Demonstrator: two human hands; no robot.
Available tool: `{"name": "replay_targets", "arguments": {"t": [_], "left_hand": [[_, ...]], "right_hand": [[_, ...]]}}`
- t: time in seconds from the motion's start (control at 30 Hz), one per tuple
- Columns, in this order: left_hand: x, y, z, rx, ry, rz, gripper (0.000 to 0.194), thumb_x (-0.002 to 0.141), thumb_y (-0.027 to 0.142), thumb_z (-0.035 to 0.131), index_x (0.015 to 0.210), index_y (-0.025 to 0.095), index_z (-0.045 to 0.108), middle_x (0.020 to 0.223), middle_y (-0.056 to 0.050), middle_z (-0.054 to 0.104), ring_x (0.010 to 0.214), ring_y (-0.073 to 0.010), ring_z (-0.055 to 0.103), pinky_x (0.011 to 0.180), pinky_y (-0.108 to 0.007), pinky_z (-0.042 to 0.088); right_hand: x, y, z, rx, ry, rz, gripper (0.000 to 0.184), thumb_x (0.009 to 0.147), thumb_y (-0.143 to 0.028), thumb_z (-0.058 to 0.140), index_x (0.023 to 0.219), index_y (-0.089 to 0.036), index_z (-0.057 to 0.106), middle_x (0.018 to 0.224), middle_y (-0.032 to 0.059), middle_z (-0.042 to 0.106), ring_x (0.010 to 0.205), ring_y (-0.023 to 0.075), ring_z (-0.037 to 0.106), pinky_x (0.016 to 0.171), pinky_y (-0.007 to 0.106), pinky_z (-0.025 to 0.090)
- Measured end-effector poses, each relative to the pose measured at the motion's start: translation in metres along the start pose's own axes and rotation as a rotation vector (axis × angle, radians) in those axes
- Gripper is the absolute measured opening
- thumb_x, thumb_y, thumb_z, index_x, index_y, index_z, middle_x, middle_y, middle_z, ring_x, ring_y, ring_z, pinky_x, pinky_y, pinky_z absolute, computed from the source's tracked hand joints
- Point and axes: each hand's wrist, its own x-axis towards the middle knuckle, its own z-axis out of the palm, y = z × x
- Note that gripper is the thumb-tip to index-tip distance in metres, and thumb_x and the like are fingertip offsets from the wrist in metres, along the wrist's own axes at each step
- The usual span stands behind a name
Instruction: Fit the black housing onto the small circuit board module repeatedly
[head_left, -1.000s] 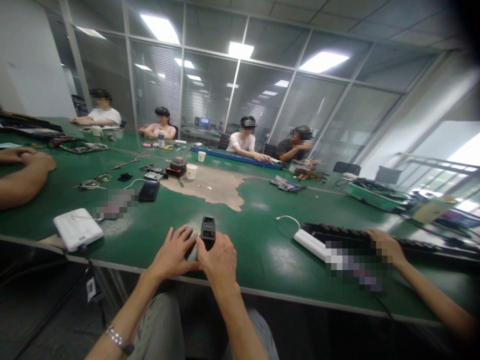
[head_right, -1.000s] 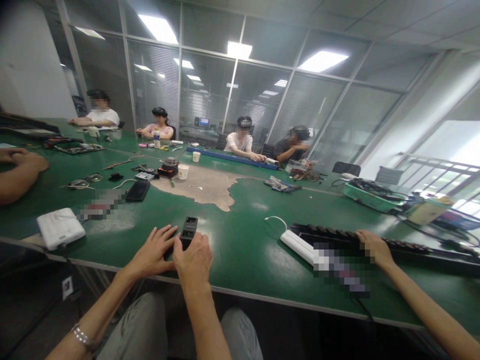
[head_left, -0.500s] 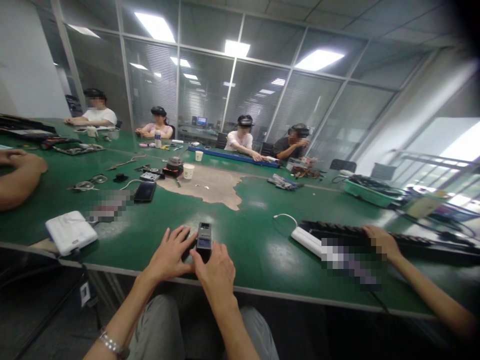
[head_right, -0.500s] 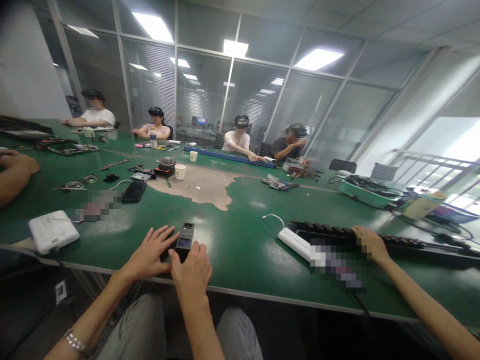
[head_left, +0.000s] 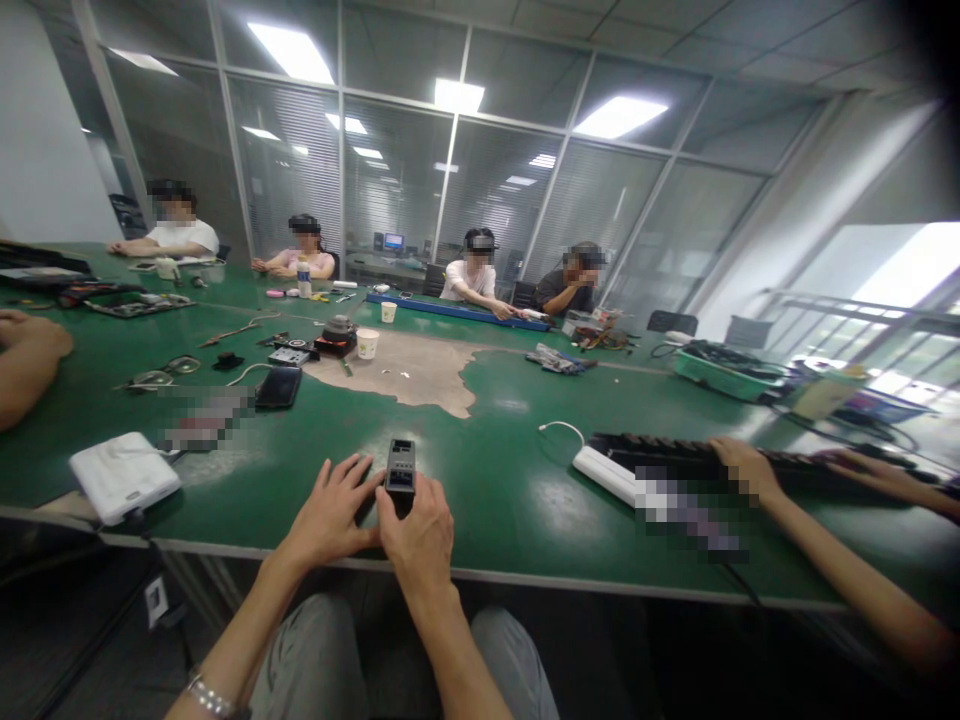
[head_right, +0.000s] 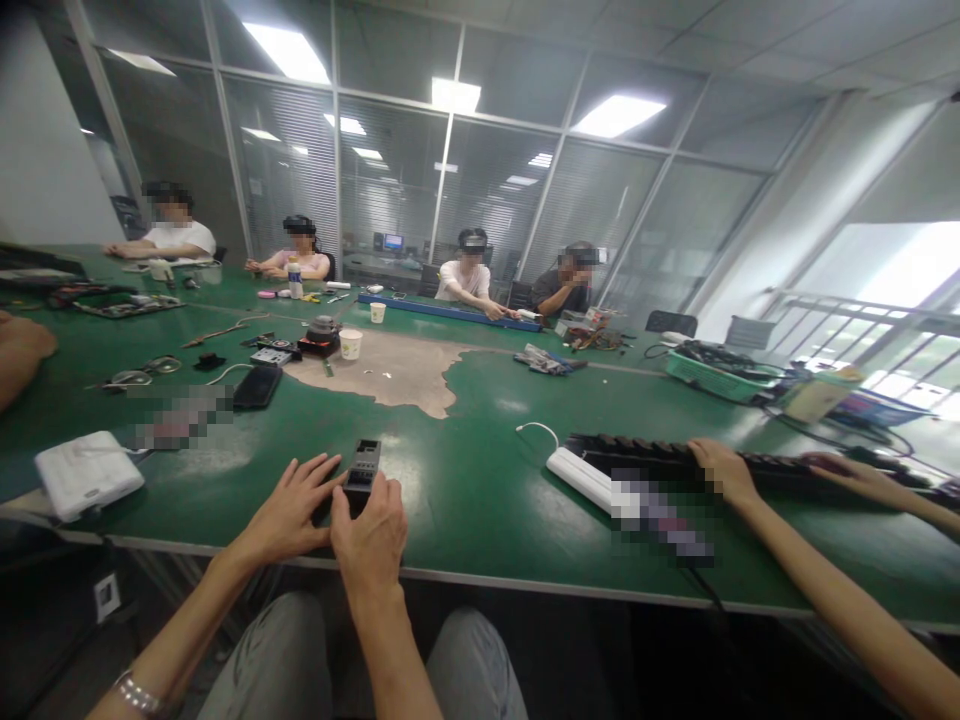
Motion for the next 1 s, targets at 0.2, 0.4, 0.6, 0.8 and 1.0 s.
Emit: {"name": "replay_targets", "arguments": {"t": [0.2,0.4,0.6,0.8,1.0], "left_hand": [[-0.001,0.002,-0.002,-0.018,-0.001,0.002,0.078,0.077,0.071,0.060,0.144,0.034,0.044,0.157,-0.008,0.035,0.145,-0.0354,0.024,0.116,-0.063,0.014],[0.001,0.002,-0.004,-0.017,-0.023,0.001,0.092,0.072,0.084,0.053,0.148,0.035,0.037,0.157,-0.010,0.033,0.145,-0.0371,0.024,0.115,-0.066,0.014],[0.001,0.001,-0.002,-0.004,-0.018,-0.001,0.092,0.072,0.085,0.050,0.147,0.032,0.041,0.157,-0.011,0.033,0.145,-0.0368,0.024,0.115,-0.065,0.014],[0.001,-0.001,0.000,-0.010,-0.008,0.001,0.091,0.072,0.084,0.052,0.146,0.031,0.043,0.157,-0.011,0.034,0.145,-0.0368,0.025,0.115,-0.064,0.014],[0.001,0.002,-0.003,-0.009,-0.025,-0.002,0.094,0.071,0.086,0.050,0.146,0.030,0.042,0.157,-0.011,0.033,0.146,-0.0364,0.024,0.116,-0.064,0.014]], "right_hand": [[0.013,-0.008,-0.016,0.063,0.052,-0.035,0.030,0.085,-0.038,0.062,0.107,-0.017,0.063,0.096,0.0079,0.063,0.089,0.0216,0.062,0.079,0.029,0.046],[0.023,-0.003,-0.033,0.047,0.102,-0.031,0.037,0.086,-0.044,0.061,0.111,-0.016,0.063,0.097,0.0086,0.062,0.089,0.0221,0.062,0.079,0.030,0.046],[0.020,0.026,-0.041,-0.033,0.113,-0.014,0.037,0.088,-0.045,0.058,0.111,-0.017,0.063,0.096,0.0083,0.062,0.088,0.0218,0.062,0.078,0.030,0.045],[0.007,0.055,-0.035,-0.152,0.050,0.052,0.037,0.089,-0.045,0.057,0.111,-0.015,0.063,0.096,0.0101,0.063,0.090,0.0235,0.063,0.078,0.031,0.045],[0.002,0.058,-0.033,-0.220,-0.032,0.088,0.039,0.090,-0.043,0.057,0.115,-0.014,0.062,0.099,0.0112,0.063,0.093,0.0252,0.065,0.079,0.031,0.046]]}}
